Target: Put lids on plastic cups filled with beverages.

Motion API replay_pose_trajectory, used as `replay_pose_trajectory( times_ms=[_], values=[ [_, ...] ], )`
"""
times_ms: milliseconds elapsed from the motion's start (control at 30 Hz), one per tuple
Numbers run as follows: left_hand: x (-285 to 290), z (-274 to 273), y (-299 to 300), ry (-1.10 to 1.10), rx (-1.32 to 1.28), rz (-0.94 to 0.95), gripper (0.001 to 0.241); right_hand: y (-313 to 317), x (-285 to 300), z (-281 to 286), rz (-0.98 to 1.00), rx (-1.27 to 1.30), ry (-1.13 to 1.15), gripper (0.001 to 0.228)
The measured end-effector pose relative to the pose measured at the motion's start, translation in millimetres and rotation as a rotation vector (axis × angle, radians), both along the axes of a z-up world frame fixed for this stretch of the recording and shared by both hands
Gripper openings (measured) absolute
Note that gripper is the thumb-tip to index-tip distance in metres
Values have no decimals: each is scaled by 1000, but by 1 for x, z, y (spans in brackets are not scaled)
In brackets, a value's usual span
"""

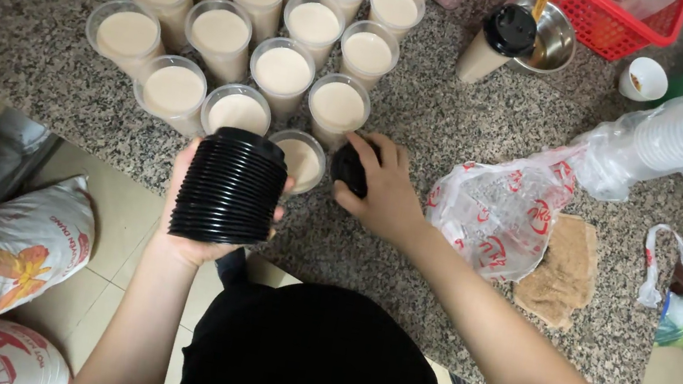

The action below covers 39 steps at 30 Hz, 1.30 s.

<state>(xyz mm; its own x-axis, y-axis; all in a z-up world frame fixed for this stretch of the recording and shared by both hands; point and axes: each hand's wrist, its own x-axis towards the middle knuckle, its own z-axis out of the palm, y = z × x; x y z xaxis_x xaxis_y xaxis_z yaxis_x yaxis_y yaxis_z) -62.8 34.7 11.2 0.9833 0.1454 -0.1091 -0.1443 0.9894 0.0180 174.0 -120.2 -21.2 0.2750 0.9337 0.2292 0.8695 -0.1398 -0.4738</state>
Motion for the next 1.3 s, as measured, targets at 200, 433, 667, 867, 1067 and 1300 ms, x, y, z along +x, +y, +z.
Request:
replay_pose_trajectory(
  times_ms=[200,433,667,867,1067,1300],
  values=[
    [6,-9,-5,55,8,5,79,-4,-2,0,12,-54,-145,70],
    [16,-13,5,27,-7,-32,77,-3,-5,2,5,-71,-185,61],
    [32,-2,8,-67,-37,-72,78,3,-9,0,-30,-83,-287,61],
    [37,3,8,-32,-6,-79,78,-1,-3,-1,-26,-32,-152,68],
    [35,0,3,-11,35,-36,77,-4,39,-3,-41,-31,-64,71],
    [35,-7,-8,57,3,-53,82,-7,147,-12,64,-60,-225,67]
  ],
)
